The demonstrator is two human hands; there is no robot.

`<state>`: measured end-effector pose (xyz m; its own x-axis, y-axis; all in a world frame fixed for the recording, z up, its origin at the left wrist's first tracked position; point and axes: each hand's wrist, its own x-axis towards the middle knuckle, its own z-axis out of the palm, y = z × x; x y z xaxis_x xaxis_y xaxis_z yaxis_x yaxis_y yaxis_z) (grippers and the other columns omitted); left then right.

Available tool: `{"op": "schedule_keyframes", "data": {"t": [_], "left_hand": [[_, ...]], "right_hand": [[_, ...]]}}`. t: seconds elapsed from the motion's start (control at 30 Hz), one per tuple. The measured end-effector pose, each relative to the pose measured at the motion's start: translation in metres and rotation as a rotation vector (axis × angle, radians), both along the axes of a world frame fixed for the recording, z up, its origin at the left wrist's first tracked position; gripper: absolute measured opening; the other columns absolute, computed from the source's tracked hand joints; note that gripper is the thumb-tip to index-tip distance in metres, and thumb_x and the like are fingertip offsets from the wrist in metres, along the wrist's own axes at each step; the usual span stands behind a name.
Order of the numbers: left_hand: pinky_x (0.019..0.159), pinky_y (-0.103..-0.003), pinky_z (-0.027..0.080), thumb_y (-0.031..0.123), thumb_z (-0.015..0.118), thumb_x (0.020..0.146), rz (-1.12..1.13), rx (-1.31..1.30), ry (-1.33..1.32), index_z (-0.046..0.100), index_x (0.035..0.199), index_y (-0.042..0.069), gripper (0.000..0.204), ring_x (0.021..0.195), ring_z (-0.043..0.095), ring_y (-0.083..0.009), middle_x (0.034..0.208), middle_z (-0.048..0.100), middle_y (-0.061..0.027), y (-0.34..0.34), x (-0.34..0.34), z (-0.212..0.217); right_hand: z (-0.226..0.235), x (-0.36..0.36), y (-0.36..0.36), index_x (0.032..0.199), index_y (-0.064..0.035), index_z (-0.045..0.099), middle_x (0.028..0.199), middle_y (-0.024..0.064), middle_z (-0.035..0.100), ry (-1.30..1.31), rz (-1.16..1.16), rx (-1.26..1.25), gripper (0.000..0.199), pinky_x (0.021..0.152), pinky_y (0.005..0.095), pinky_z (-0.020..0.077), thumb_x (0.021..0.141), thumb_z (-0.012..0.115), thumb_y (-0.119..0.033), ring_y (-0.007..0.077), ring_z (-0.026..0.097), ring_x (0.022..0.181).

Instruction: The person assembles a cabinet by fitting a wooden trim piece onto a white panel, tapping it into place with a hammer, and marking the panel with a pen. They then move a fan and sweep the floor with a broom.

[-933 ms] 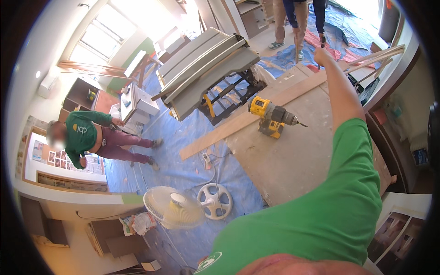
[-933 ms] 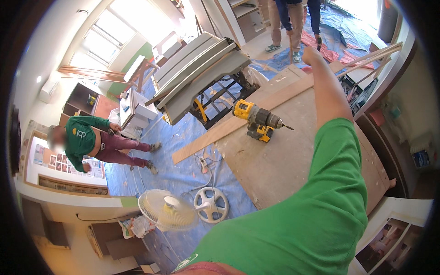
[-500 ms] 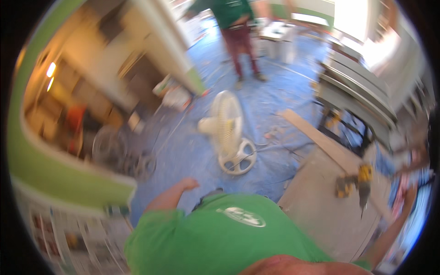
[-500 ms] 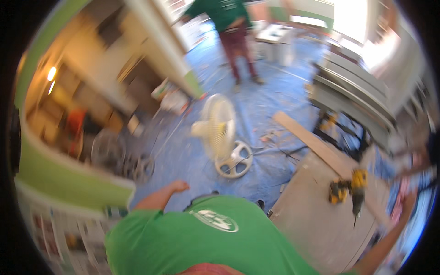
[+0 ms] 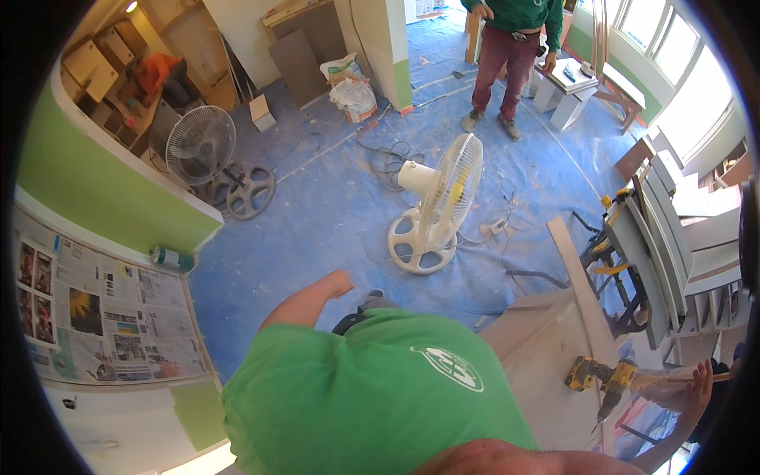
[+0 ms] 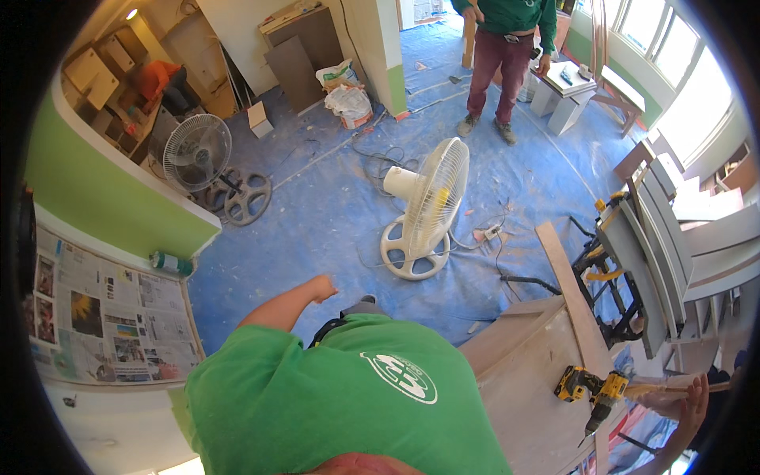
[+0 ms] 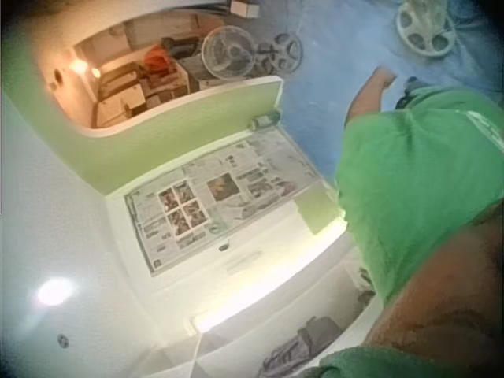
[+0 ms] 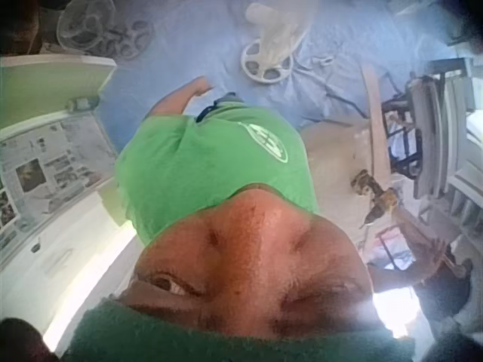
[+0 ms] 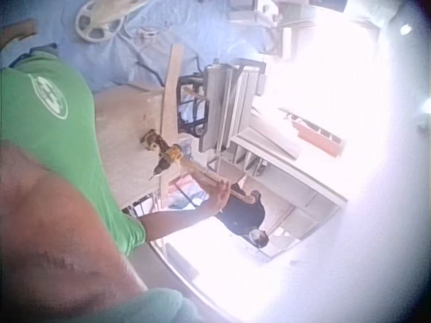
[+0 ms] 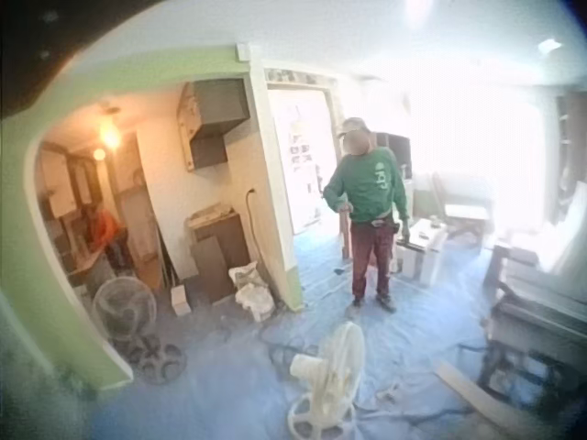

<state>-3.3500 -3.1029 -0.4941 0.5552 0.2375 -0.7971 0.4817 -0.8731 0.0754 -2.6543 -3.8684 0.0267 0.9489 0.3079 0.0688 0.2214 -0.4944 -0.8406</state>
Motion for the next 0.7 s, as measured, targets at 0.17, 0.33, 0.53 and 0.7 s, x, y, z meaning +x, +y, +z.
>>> {"op": "schedule_keyframes", "data": {"t": [0.17, 0.33, 0.53, 0.7], "left_hand": [[0.072, -0.049, 0.054, 0.021, 0.067, 0.085, -0.068, 0.071, 0.004, 0.065, 0.117, 0.012, 0.033, 0.084, 0.069, -0.0369, 0.090, 0.071, -0.0149, -0.007, -0.037, 0.002], [0.074, -0.047, 0.054, 0.031, 0.054, 0.095, 0.227, 0.068, -0.119, 0.070, 0.102, 0.009, 0.028, 0.081, 0.069, -0.0353, 0.084, 0.072, -0.0132, 0.008, -0.058, 0.000], [0.076, -0.044, 0.054, 0.039, 0.047, 0.098, 0.479, 0.048, -0.237, 0.071, 0.087, 0.007, 0.042, 0.076, 0.068, -0.0338, 0.078, 0.072, -0.0130, 0.041, -0.117, -0.018], [0.072, -0.045, 0.055, 0.033, 0.054, 0.096, 0.471, 0.029, -0.392, 0.070, 0.086, 0.005, 0.034, 0.066, 0.066, -0.0356, 0.079, 0.070, -0.0170, 0.086, -0.183, -0.018]], "right_hand": [[0.050, -0.102, 0.172, 0.141, -0.0118, 0.053, 0.127, 0.0142, 0.060, -0.199, 0.152, -0.091, 0.053, 0.101, 0.0384, 0.0432, 0.096, 0.058, -0.037, 0.0222, 0.057, 0.120], [0.055, -0.205, 0.284, 0.133, -0.0074, 0.060, 0.114, 0.0120, 0.065, -0.136, 0.379, -0.295, 0.046, 0.091, 0.0348, 0.0499, 0.094, 0.060, -0.032, 0.0190, 0.062, 0.105], [-0.050, -0.342, 0.416, 0.128, -0.0026, 0.061, 0.112, 0.0095, 0.068, 0.468, 0.783, -0.362, 0.036, 0.090, 0.0275, 0.0500, 0.093, 0.063, -0.010, 0.0166, 0.064, 0.101], [-0.162, -0.480, 0.492, 0.129, 0.0012, 0.059, 0.112, 0.0107, 0.071, 0.634, 0.779, -0.584, 0.039, 0.095, 0.0309, 0.0482, 0.092, 0.063, -0.008, 0.0176, 0.063, 0.106]]}}
